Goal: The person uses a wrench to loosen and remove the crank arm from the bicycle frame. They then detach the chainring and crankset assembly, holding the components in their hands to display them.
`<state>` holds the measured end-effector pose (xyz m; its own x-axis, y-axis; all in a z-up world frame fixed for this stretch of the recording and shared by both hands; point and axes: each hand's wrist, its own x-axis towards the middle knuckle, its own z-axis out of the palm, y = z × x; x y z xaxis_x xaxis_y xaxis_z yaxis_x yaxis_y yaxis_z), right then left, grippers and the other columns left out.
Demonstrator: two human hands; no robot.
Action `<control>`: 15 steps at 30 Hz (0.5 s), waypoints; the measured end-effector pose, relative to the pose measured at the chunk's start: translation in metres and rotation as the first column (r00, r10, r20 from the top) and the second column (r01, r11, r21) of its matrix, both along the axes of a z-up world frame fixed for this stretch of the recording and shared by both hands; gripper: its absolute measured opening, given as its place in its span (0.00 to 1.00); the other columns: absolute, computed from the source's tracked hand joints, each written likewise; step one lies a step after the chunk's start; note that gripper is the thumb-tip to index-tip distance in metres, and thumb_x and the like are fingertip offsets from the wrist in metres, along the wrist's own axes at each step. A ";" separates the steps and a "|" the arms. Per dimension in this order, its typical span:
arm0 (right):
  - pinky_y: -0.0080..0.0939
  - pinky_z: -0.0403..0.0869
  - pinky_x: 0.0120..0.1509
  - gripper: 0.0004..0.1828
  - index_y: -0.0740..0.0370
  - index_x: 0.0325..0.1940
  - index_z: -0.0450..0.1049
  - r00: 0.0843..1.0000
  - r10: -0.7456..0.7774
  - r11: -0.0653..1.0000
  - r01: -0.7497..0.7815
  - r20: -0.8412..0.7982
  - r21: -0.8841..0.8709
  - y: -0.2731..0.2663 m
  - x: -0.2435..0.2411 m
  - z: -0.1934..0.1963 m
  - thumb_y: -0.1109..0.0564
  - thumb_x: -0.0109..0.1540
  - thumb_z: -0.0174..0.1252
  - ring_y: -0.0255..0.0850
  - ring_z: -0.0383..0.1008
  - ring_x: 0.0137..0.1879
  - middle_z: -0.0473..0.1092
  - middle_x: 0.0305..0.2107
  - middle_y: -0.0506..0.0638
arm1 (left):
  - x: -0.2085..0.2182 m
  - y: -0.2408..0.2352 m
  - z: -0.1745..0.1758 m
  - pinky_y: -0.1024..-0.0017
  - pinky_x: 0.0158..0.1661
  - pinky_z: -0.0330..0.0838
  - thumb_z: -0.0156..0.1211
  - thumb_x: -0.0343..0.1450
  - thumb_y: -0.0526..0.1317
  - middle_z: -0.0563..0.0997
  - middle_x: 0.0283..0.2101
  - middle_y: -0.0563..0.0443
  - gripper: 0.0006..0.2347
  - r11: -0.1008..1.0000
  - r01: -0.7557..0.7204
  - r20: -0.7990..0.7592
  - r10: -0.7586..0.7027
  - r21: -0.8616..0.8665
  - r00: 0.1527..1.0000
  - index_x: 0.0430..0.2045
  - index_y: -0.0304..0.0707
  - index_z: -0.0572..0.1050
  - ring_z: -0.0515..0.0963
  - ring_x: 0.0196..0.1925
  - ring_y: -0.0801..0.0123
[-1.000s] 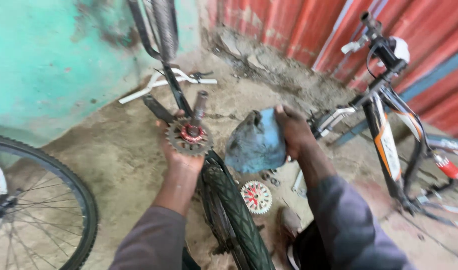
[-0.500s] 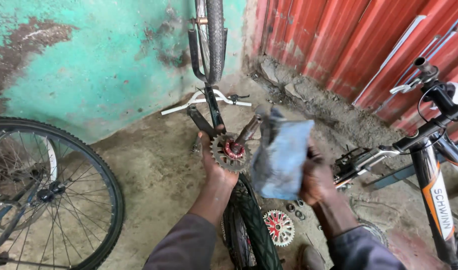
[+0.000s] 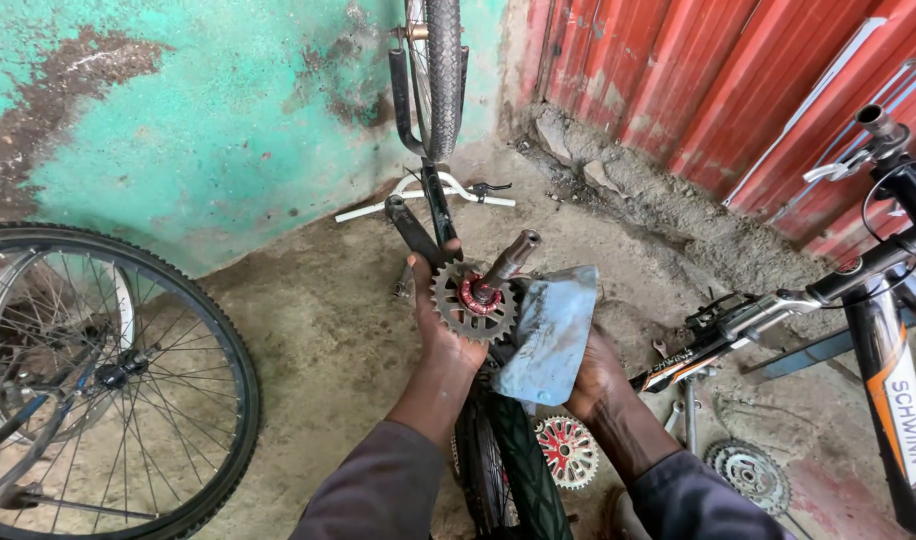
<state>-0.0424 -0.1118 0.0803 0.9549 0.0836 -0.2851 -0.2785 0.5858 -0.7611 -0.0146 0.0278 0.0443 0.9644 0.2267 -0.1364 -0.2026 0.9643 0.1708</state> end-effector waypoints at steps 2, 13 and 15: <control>0.51 0.75 0.63 0.30 0.54 0.59 0.76 0.998 -0.027 0.999 0.025 -0.057 -0.033 0.001 -0.001 0.012 0.34 0.64 0.48 0.51 0.77 0.52 0.76 0.49 0.56 | 0.000 0.003 0.002 0.59 0.47 0.80 0.66 0.71 0.66 0.78 0.28 0.47 0.28 0.995 0.078 -0.019 -0.079 -0.068 0.997 0.48 0.38 0.83 0.80 0.35 0.60; 0.43 0.76 0.44 0.11 0.64 0.51 0.77 0.958 0.126 0.946 -0.037 0.260 -0.322 -0.023 0.037 -0.022 0.60 0.66 0.59 0.44 0.78 0.38 0.78 0.36 0.56 | 0.014 -0.003 -0.017 0.54 0.50 0.80 0.69 0.69 0.67 0.83 0.37 0.45 0.26 0.952 0.295 -0.186 -0.276 0.082 0.943 0.46 0.45 0.84 0.83 0.43 0.51; 0.33 0.72 0.35 0.06 0.61 0.44 0.82 0.910 0.257 0.840 -0.043 0.326 -0.541 -0.024 0.037 -0.023 0.63 0.65 0.61 0.35 0.74 0.31 0.79 0.28 0.51 | 0.014 -0.005 -0.021 0.53 0.50 0.81 0.69 0.69 0.67 0.83 0.39 0.44 0.27 0.947 0.310 -0.181 -0.291 0.087 0.939 0.47 0.45 0.84 0.84 0.44 0.50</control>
